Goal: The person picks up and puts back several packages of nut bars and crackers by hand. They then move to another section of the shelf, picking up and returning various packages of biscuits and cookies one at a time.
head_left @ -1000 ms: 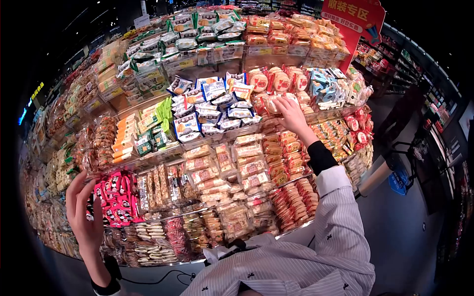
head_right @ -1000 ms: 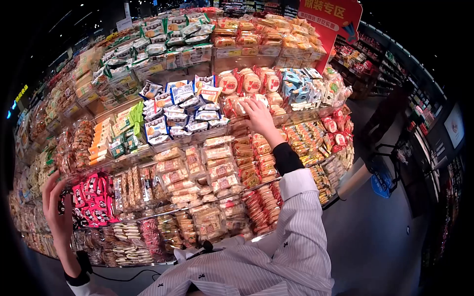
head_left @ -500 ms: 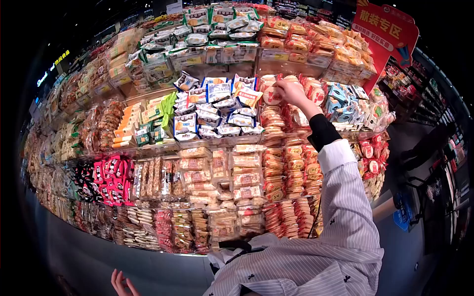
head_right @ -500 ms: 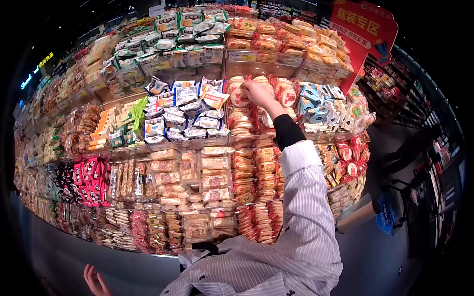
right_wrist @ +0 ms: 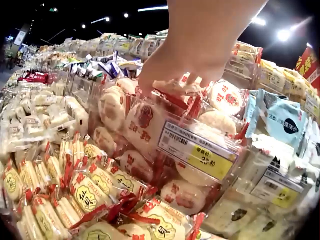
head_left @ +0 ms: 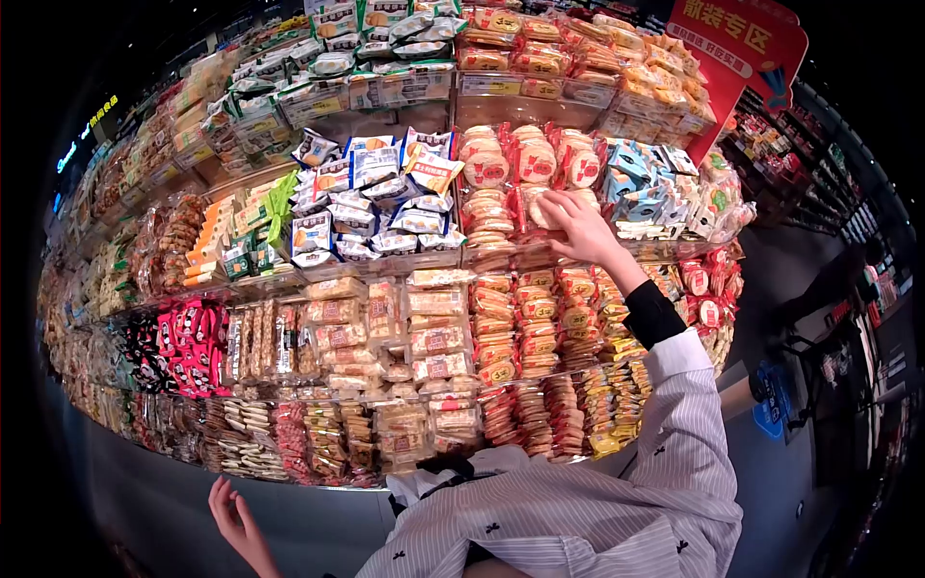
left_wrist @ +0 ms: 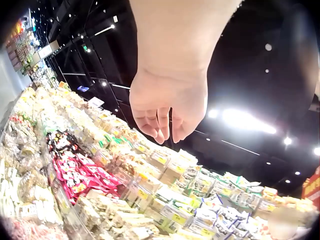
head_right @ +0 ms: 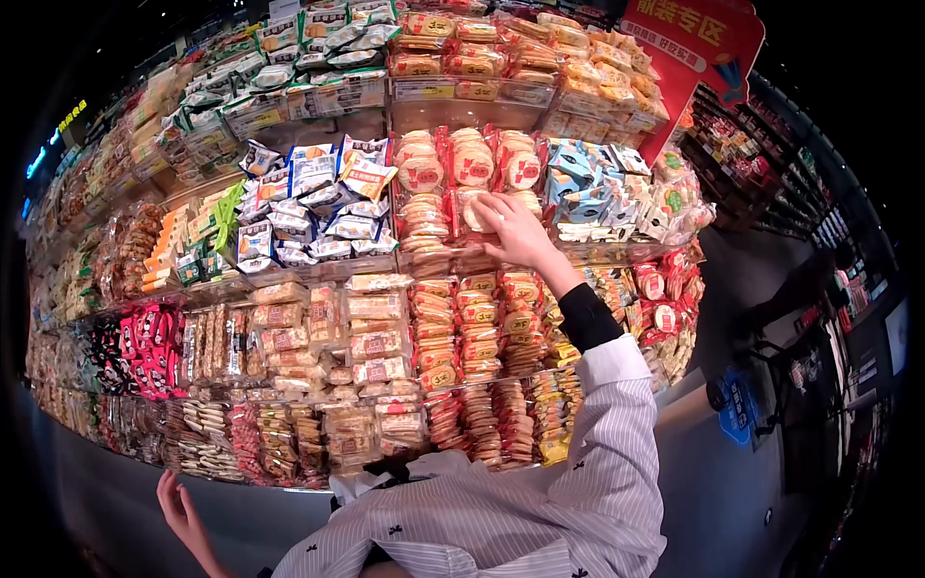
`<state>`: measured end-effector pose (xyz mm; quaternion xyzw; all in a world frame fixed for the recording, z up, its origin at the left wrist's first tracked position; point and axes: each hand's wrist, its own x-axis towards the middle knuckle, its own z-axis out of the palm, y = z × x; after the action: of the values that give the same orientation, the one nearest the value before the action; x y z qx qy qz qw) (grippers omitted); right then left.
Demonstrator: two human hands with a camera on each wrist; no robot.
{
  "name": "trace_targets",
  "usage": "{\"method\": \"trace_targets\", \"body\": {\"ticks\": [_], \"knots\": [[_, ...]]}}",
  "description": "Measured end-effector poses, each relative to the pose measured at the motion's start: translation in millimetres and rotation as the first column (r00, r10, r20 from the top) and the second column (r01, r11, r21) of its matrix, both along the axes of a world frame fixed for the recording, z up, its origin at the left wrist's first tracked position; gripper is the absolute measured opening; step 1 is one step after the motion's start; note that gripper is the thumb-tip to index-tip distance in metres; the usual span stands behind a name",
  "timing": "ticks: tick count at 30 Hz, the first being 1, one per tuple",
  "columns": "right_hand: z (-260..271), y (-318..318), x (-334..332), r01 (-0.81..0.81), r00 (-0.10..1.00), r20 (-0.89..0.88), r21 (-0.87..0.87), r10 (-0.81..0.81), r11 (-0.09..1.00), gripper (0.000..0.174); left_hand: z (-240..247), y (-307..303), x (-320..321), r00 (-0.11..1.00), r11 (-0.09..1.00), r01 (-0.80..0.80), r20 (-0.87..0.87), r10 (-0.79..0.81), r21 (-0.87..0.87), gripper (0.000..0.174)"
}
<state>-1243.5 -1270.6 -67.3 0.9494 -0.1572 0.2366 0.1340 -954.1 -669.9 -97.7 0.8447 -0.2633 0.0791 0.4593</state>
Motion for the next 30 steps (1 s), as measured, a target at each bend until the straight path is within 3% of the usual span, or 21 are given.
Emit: {"method": "trace_targets", "body": {"ticks": [4, 5, 6, 8, 9, 10, 13, 14, 16, 18, 21, 23, 26, 30], "knots": [[-4.6, -8.1, 3.9, 0.092, 0.996, -0.022, 0.089, -0.090, 0.992, 0.072, 16.9, -37.6, -1.3, 0.992, 0.995, 0.103, 0.079, -0.103, 0.005, 0.024], [-0.5, -12.6, 5.6, 0.013, 0.999, 0.043, 0.041, -0.015, 0.999, 0.059, 18.5, -41.1, -1.5, 0.992, 0.994, 0.113, 0.059, -0.113, -0.002, 0.024], [6.1, -18.5, 5.8, 0.015, 0.999, 0.048, 0.041, -0.016, 0.999, 0.059, 19.8, -43.1, -1.3, 0.992, 0.992, 0.122, 0.040, -0.122, -0.008, 0.024], [22.7, -33.2, 5.2, 0.173, 0.973, 0.046, 0.503, -0.226, 0.847, 0.042, 15.7, -39.5, 1.9, 0.989, 0.992, 0.124, 0.076, -0.123, -0.008, 0.024], [28.8, -39.2, 3.7, 0.053, 0.976, 0.168, 0.420, -0.135, 0.906, 0.033, 12.5, -36.7, 2.2, 0.987, 0.992, 0.125, 0.106, -0.124, -0.009, 0.024], [36.9, -43.2, 4.0, 0.120, 0.965, 0.160, 0.435, -0.208, 0.892, 0.037, 10.1, -34.4, 0.4, 0.987, 0.992, 0.122, 0.110, -0.121, -0.009, 0.024], [46.9, -57.6, 4.3, 0.010, 0.932, 0.336, 0.345, -0.134, 0.938, 0.043, 5.5, -26.9, -8.2, 0.996, 0.995, 0.079, 0.052, -0.076, -0.058, 0.023], [51.1, -58.1, 4.8, 0.042, 0.928, 0.315, 0.438, -0.197, 0.898, 0.040, 4.7, -24.9, -11.8, 0.999, 0.998, 0.041, 0.035, -0.039, -0.050, 0.023], [52.1, -63.1, 5.9, 0.076, 0.934, 0.281, 0.450, -0.222, 0.890, 0.041, -3.0, -14.1, -11.3, 1.000, 0.999, -0.002, 0.019, 0.003, -0.046, 0.023], [57.4, -69.6, 9.8, 0.079, 0.981, 0.090, 0.617, -0.170, 0.783, 0.040, -22.1, 1.4, -3.0, 0.999, 0.994, 0.048, -0.017, -0.050, -0.096, 0.022], [39.4, -80.4, 20.3, 0.109, 0.971, 0.185, 0.211, -0.149, 0.971, 0.032, -24.0, -0.3, -11.9, 0.999, 0.996, 0.036, -0.003, -0.036, -0.080, 0.021], [36.6, -72.8, 26.5, 0.128, 0.945, 0.302, 0.001, -0.123, 0.992, 0.029, -10.3, -2.0, -23.4, 0.998, 0.996, 0.055, 0.021, -0.054, -0.071, 0.022], [27.2, -67.1, 29.9, 0.186, 0.933, 0.332, -0.121, -0.137, 0.975, 0.028, -17.3, 1.9, -26.1, 0.999, 0.998, 0.047, 0.022, -0.046, -0.044, 0.024], [27.4, -49.4, 28.4, 0.177, 0.933, 0.337, -0.120, -0.128, 0.977, 0.030, -22.5, 6.1, -24.3, 0.997, 0.995, 0.070, -0.015, -0.071, -0.065, 0.025]]}}
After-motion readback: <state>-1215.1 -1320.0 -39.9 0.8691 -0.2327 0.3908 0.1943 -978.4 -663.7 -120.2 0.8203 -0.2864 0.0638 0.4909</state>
